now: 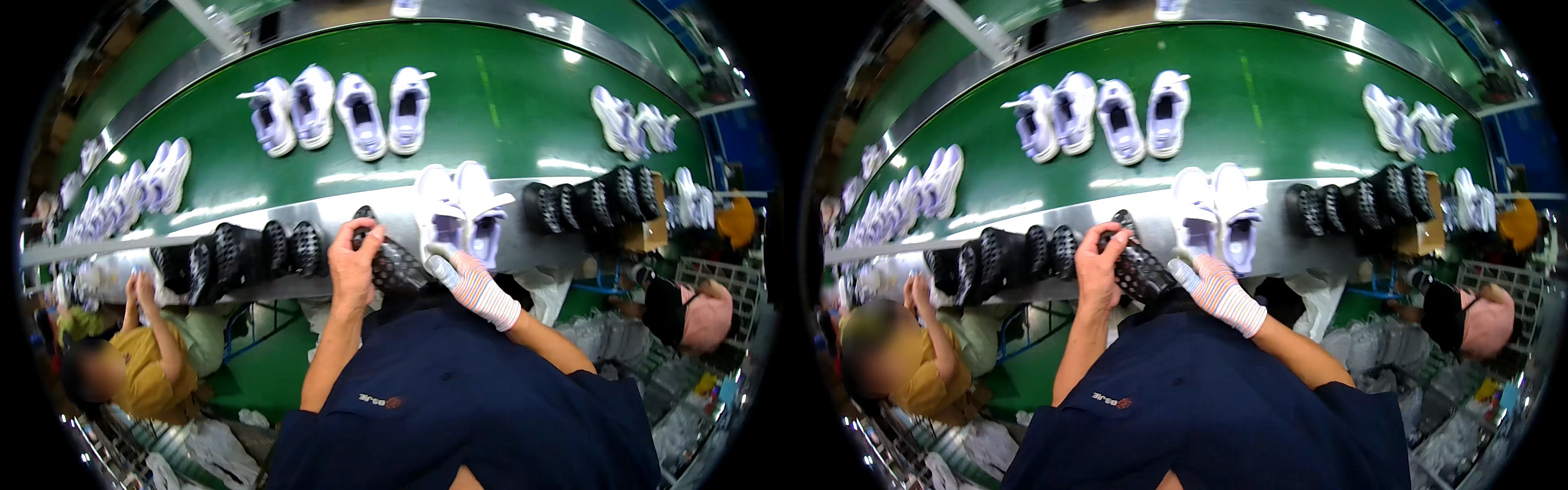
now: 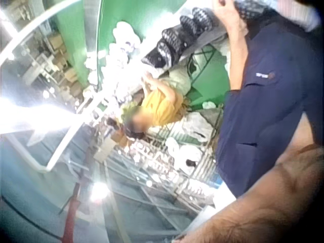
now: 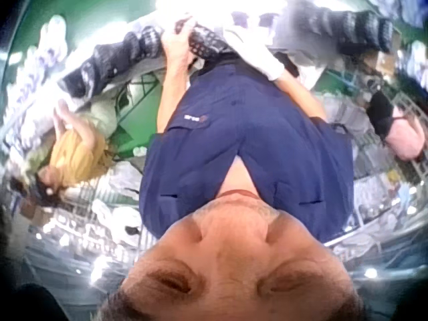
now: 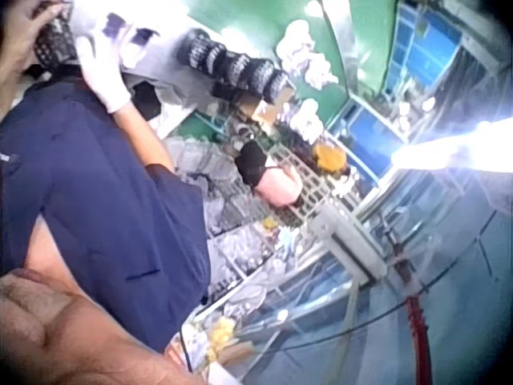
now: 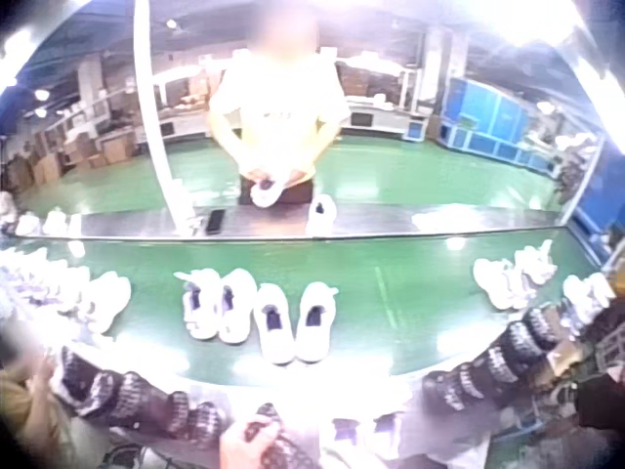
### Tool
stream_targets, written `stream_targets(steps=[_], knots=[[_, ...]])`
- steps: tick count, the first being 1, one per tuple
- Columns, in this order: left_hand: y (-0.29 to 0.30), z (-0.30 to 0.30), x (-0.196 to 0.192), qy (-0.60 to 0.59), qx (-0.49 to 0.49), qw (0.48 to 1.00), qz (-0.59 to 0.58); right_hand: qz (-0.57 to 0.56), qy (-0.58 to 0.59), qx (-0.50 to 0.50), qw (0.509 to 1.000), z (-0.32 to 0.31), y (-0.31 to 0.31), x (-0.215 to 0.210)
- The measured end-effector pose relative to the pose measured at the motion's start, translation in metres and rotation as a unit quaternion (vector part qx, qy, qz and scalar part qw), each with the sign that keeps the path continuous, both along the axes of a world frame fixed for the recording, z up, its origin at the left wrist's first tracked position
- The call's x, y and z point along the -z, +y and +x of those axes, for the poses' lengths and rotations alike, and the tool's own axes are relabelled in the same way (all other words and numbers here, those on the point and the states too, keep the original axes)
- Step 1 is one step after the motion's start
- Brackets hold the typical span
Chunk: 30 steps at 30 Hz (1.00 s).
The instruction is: The person takes black shoes from a white bag and places them on a metal shelf next to a conveyor belt where other workers are handling white shoes. The person also handles the white shoes on the conveyor belt, picking them up and then placing them back down.
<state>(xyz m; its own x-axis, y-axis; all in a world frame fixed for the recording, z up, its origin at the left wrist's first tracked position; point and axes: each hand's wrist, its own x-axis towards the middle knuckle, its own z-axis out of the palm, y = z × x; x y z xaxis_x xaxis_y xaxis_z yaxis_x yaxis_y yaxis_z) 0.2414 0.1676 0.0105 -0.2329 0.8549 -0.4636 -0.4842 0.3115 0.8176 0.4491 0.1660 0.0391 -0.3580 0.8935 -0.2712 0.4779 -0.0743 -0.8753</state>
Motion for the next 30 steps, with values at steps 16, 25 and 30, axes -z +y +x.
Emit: stream_targets(steps=[16,25,30], knots=[[0.001,0.080,0.053,0.280,0.217,0.935,-0.028,-0.024,-0.322,-0.090,0.942,0.054,-0.019,-0.046],[0.056,0.087,0.066,0.439,0.361,0.767,0.297,-0.011,-0.393,0.013,0.919,0.039,0.008,0.003],[0.057,0.072,0.089,0.473,0.277,0.792,0.268,0.106,-0.430,-0.003,0.897,0.002,0.009,0.072]])
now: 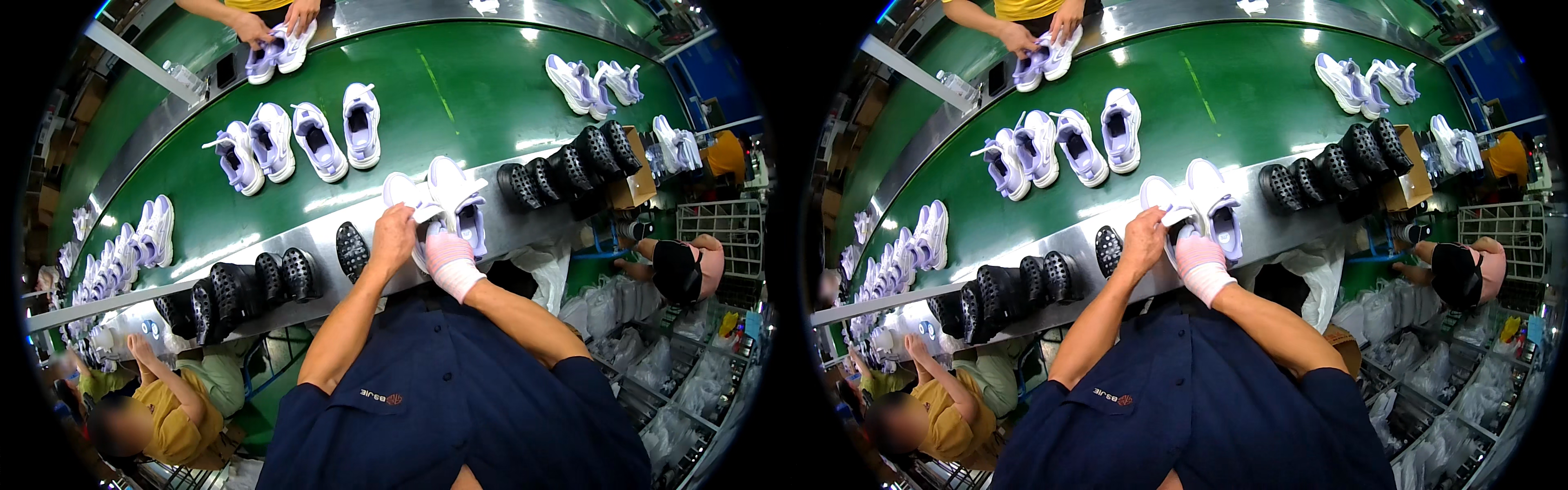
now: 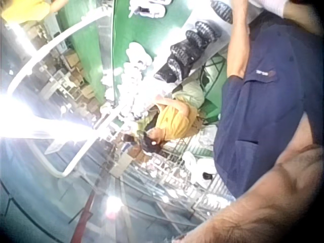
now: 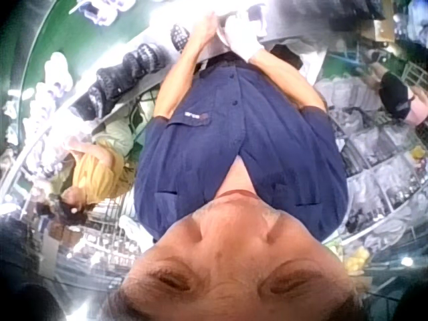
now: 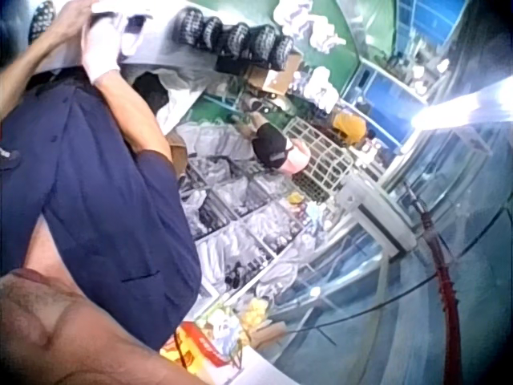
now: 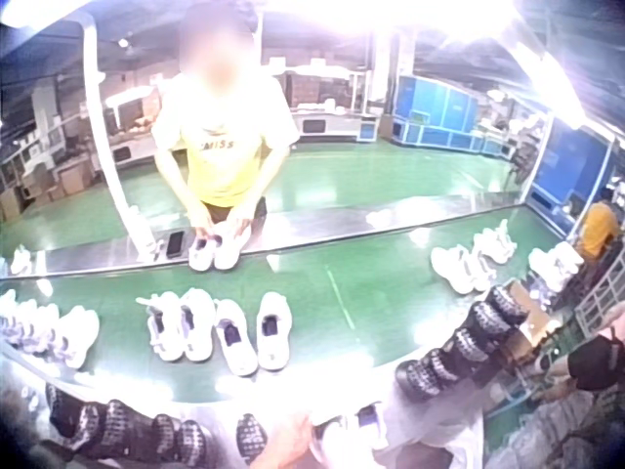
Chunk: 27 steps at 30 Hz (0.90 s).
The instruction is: The person takes black shoes from a white bag and places them on a metal shelf next to a conveyor belt where other workers are handling white shoes. The person also handles the white shoes on the conveyor belt, picking them up and then placing them back down.
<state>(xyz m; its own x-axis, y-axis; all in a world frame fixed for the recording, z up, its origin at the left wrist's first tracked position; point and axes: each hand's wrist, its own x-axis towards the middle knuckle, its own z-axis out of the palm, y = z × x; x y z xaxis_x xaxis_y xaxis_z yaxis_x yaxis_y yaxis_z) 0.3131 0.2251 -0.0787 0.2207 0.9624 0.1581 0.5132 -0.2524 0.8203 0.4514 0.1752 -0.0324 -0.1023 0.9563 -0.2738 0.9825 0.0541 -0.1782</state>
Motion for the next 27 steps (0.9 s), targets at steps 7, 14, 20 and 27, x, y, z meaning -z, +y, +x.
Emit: stream_targets(steps=[7,14,20,27], knots=[[0.000,0.003,-0.016,-0.055,0.005,0.986,-0.158,-0.070,-0.003,-0.061,0.996,0.009,0.025,0.025],[-0.012,-0.005,0.004,-0.040,-0.075,0.995,-0.042,0.144,0.257,0.044,0.955,0.028,0.000,0.019],[-0.038,0.015,-0.015,0.109,-0.074,0.946,-0.296,-0.087,0.026,0.137,0.986,0.025,0.007,0.002],[-0.037,0.018,0.010,0.127,-0.032,0.960,-0.248,-0.074,0.049,0.143,0.986,0.017,0.046,0.038]])
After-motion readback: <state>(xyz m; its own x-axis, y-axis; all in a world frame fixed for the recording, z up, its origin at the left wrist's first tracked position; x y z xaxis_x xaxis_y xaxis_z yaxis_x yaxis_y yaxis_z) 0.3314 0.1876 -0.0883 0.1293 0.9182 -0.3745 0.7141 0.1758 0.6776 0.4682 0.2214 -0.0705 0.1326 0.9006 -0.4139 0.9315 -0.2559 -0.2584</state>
